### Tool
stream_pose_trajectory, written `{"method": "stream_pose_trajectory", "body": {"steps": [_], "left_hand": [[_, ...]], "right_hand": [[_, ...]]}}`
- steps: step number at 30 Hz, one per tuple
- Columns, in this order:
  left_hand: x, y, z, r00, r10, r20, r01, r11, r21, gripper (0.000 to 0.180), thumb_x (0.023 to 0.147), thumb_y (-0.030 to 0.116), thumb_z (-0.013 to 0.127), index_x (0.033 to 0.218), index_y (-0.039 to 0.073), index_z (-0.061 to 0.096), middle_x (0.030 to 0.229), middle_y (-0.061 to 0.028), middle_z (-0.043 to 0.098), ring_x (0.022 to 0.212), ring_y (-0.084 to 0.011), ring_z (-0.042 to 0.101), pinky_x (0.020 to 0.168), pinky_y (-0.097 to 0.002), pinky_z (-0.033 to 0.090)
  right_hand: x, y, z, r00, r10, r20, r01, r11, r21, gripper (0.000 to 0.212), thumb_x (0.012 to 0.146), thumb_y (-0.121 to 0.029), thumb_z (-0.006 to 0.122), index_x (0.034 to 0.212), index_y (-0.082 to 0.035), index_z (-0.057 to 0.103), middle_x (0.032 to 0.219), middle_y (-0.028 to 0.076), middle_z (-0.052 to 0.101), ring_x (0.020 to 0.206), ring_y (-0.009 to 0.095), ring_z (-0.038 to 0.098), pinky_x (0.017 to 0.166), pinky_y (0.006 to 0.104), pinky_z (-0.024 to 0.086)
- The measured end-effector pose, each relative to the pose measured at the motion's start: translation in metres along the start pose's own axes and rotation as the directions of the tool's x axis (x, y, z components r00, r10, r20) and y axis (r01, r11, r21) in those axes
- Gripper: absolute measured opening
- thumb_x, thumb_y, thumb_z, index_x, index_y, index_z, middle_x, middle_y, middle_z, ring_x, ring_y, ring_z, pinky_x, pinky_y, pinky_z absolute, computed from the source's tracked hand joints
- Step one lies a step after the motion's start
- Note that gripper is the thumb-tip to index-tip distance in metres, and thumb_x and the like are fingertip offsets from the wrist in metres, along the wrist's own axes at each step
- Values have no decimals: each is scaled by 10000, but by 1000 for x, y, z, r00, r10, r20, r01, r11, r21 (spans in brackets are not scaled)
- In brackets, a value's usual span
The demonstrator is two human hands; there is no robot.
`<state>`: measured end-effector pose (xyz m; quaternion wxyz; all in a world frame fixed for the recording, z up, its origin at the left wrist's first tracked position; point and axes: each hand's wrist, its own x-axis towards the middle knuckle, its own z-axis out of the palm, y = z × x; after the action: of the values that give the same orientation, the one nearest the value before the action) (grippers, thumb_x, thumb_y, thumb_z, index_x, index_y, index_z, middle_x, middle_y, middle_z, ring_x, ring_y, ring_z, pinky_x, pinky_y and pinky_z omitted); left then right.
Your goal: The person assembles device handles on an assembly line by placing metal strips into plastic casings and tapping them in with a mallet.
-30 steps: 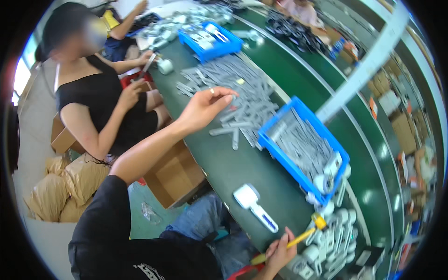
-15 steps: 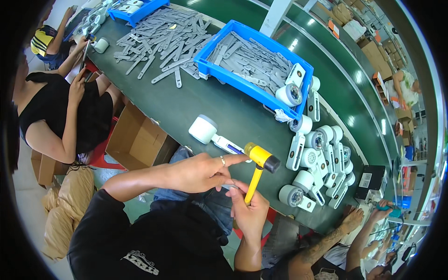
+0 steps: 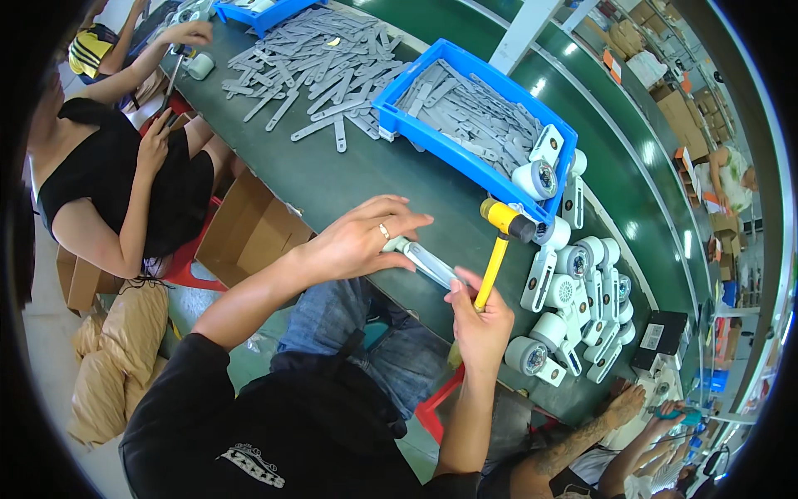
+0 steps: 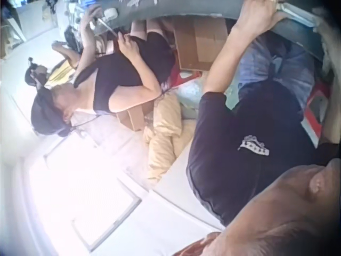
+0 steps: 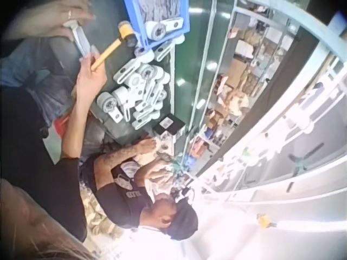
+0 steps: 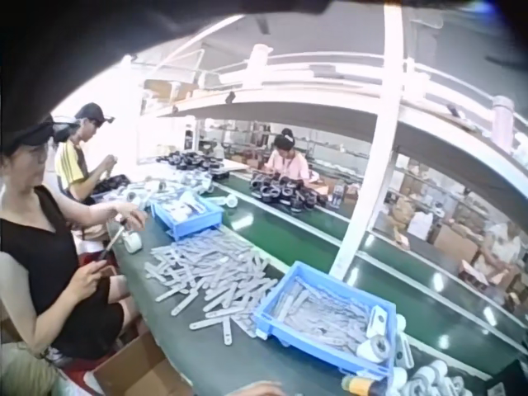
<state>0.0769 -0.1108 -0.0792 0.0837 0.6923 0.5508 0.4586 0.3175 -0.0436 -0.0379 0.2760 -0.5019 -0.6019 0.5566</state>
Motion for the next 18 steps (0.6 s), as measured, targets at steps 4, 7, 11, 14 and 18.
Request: {"method": "stream_pose_trajectory", "body": {"steps": [4, 7, 11, 14, 18], "left_hand": [[3, -8, -5, 992, 127, -2, -127, 992, 12, 473, 791, 236, 891, 1200, 71, 720, 1077, -77, 733, 1163, -317, 656, 1118, -505, 501], [6, -10, -6, 978, 209, 31, -209, 978, 20, 375, 815, 234, 876, 1114, 57, 735, 1054, -75, 726, 1144, -300, 666, 1106, -503, 506], [8, -10, -6, 960, 270, 69, -272, 962, 14, 294, 842, 227, 861, 1052, 55, 749, 1037, -71, 716, 1102, -270, 684, 1087, -497, 514], [8, -11, -7, 959, 272, 78, -274, 961, 24, 288, 837, 215, 867, 1049, 54, 758, 1035, -73, 718, 1084, -262, 688, 1069, -501, 523], [9, -12, -3, 963, 262, 66, -262, 965, -9, 256, 872, 231, 811, 1029, 43, 738, 999, -79, 676, 1092, -268, 656, 1079, -476, 486]], "right_hand": [[9, -5, -8, 996, 56, 63, -49, 993, -105, 223, 1006, -136, 756, 1200, -31, 795, 761, 8, 702, 549, 26, 510, 489, 218, 378], [16, -9, -13, 987, 1, 163, 37, 972, -230, 199, 996, -124, 758, 1168, -43, 815, 744, 2, 690, 640, 51, 559, 596, 237, 431], [15, -26, -12, 986, 32, 161, 22, 946, -323, 209, 994, -115, 749, 1181, -43, 809, 721, 5, 680, 698, 69, 593, 669, 249, 460], [14, -27, -10, 982, 120, 143, -61, 930, -362, 238, 1010, -126, 738, 1229, -55, 794, 718, 17, 675, 613, 62, 568, 579, 247, 434], [20, -19, -15, 899, 341, 275, -330, 940, -85, 411, 1053, -205, 691, 1410, -3, 659, 754, 108, 720, 454, 62, 462, 424, 241, 338]]}}
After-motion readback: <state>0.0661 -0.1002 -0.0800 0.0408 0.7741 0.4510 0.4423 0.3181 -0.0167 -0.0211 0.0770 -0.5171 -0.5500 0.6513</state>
